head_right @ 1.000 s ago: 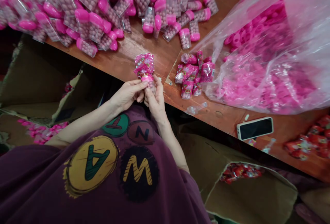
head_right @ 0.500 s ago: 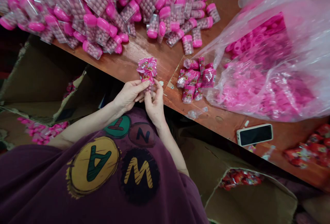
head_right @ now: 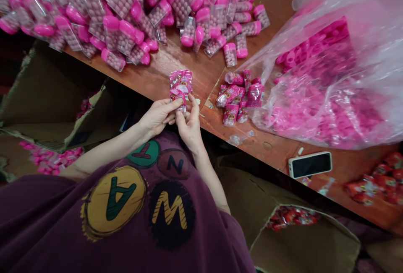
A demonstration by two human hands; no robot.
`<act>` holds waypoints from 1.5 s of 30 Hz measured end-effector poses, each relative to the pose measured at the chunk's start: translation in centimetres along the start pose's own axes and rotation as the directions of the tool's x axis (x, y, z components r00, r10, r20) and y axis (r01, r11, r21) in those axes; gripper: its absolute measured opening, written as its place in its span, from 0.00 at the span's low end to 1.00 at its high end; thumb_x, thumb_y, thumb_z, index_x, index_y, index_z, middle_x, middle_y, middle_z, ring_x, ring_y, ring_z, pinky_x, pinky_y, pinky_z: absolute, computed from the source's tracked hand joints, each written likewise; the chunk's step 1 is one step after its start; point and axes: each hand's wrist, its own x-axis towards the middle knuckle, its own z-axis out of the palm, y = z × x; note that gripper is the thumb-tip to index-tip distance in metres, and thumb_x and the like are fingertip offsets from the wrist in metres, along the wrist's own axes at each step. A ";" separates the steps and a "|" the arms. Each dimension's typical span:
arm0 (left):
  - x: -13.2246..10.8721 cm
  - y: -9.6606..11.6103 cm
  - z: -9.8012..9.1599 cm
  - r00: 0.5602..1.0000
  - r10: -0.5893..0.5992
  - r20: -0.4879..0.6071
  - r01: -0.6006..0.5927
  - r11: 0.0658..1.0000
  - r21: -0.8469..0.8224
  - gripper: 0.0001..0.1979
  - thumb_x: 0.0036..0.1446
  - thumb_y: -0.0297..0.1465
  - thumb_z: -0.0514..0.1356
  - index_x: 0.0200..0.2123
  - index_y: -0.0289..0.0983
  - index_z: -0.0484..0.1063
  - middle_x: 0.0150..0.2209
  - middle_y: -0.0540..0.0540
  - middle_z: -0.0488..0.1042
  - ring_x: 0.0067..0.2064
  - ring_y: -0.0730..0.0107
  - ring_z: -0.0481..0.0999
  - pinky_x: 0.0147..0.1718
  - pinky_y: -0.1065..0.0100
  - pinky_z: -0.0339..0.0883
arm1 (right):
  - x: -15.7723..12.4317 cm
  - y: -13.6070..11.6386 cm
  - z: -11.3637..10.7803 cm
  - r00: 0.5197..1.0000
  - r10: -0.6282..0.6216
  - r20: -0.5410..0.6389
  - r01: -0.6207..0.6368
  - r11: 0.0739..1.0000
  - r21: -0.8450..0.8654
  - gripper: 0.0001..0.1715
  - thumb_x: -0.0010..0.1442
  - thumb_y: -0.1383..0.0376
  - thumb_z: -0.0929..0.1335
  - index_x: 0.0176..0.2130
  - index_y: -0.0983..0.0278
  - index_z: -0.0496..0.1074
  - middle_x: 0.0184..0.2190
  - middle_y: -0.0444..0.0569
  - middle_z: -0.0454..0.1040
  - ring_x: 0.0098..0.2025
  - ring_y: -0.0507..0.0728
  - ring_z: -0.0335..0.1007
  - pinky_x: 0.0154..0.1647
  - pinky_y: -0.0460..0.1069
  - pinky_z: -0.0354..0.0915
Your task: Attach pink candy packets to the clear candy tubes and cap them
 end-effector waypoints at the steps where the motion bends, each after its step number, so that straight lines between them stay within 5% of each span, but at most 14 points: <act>1: -0.1 0.0 -0.1 1.000 0.001 0.005 -0.001 1.000 0.009 0.16 0.67 0.32 0.68 0.28 0.32 0.72 0.15 0.57 0.64 0.14 0.86 0.55 0.15 0.77 0.49 | 0.1 -0.1 0.0 1.000 0.015 0.016 -0.015 1.000 0.017 0.43 0.65 0.46 0.73 0.69 0.51 0.53 0.24 0.32 0.64 0.18 0.48 0.58 0.18 0.44 0.58; 9: 0.0 -0.3 -0.9 0.996 -0.038 0.086 0.030 0.995 0.091 0.20 0.65 0.40 0.69 0.27 0.32 0.73 0.18 0.51 0.70 0.14 0.84 0.61 0.14 0.77 0.52 | 0.3 -0.3 -1.3 0.992 0.044 0.122 -0.040 0.998 -0.038 0.44 0.68 0.45 0.72 0.72 0.48 0.53 0.22 0.34 0.66 0.18 0.50 0.60 0.17 0.46 0.56; 15: 0.5 -0.9 0.2 0.991 -0.089 0.101 0.077 0.990 0.120 0.19 0.68 0.37 0.66 0.26 0.33 0.73 0.15 0.51 0.69 0.15 0.80 0.67 0.16 0.77 0.57 | 0.2 0.2 -1.7 0.997 -0.078 -0.028 0.075 0.993 -0.091 0.36 0.68 0.50 0.72 0.69 0.52 0.62 0.24 0.36 0.68 0.19 0.51 0.63 0.16 0.47 0.61; 19: 0.8 -0.5 -0.1 0.986 -0.035 0.163 0.021 0.996 0.084 0.18 0.67 0.39 0.67 0.29 0.33 0.72 0.18 0.52 0.70 0.14 0.82 0.63 0.15 0.77 0.56 | 0.6 -0.1 -1.7 0.997 -0.008 -0.077 0.005 0.999 -0.034 0.34 0.67 0.49 0.73 0.66 0.53 0.64 0.25 0.37 0.69 0.19 0.51 0.65 0.16 0.47 0.63; 24: 0.3 0.5 -0.4 0.992 0.125 0.026 -0.124 0.992 -0.039 0.08 0.70 0.28 0.63 0.36 0.33 0.74 0.21 0.56 0.69 0.14 0.86 0.59 0.14 0.77 0.51 | 0.9 -0.1 -0.7 0.998 0.052 0.028 -0.051 0.998 -0.023 0.35 0.68 0.49 0.72 0.67 0.50 0.61 0.22 0.34 0.66 0.17 0.50 0.59 0.16 0.46 0.58; 31: 0.7 0.0 -0.2 0.989 0.119 -0.092 -0.124 0.991 -0.048 0.14 0.68 0.32 0.66 0.29 0.33 0.71 0.17 0.57 0.66 0.14 0.87 0.56 0.13 0.78 0.49 | 1.0 1.3 0.1 0.998 -0.057 -0.009 0.054 0.980 -0.191 0.36 0.68 0.49 0.71 0.69 0.50 0.58 0.41 0.46 0.78 0.31 0.53 0.75 0.30 0.51 0.77; 38: 0.6 0.0 -1.4 0.999 0.038 0.016 -0.039 0.998 0.045 0.22 0.67 0.43 0.67 0.26 0.35 0.68 0.15 0.54 0.67 0.13 0.86 0.57 0.13 0.79 0.47 | 0.8 0.2 0.0 0.994 0.063 0.085 -0.065 0.998 0.020 0.33 0.70 0.44 0.68 0.67 0.46 0.57 0.24 0.36 0.66 0.16 0.49 0.53 0.14 0.47 0.58; 45: 0.3 0.6 -1.6 0.986 0.165 0.016 -0.165 0.986 0.000 0.08 0.64 0.31 0.70 0.42 0.35 0.75 0.22 0.58 0.71 0.14 0.87 0.57 0.13 0.77 0.49 | 0.3 0.4 -0.8 0.995 0.054 0.084 -0.047 0.995 -0.087 0.35 0.68 0.42 0.70 0.68 0.45 0.59 0.26 0.38 0.68 0.20 0.52 0.58 0.20 0.50 0.60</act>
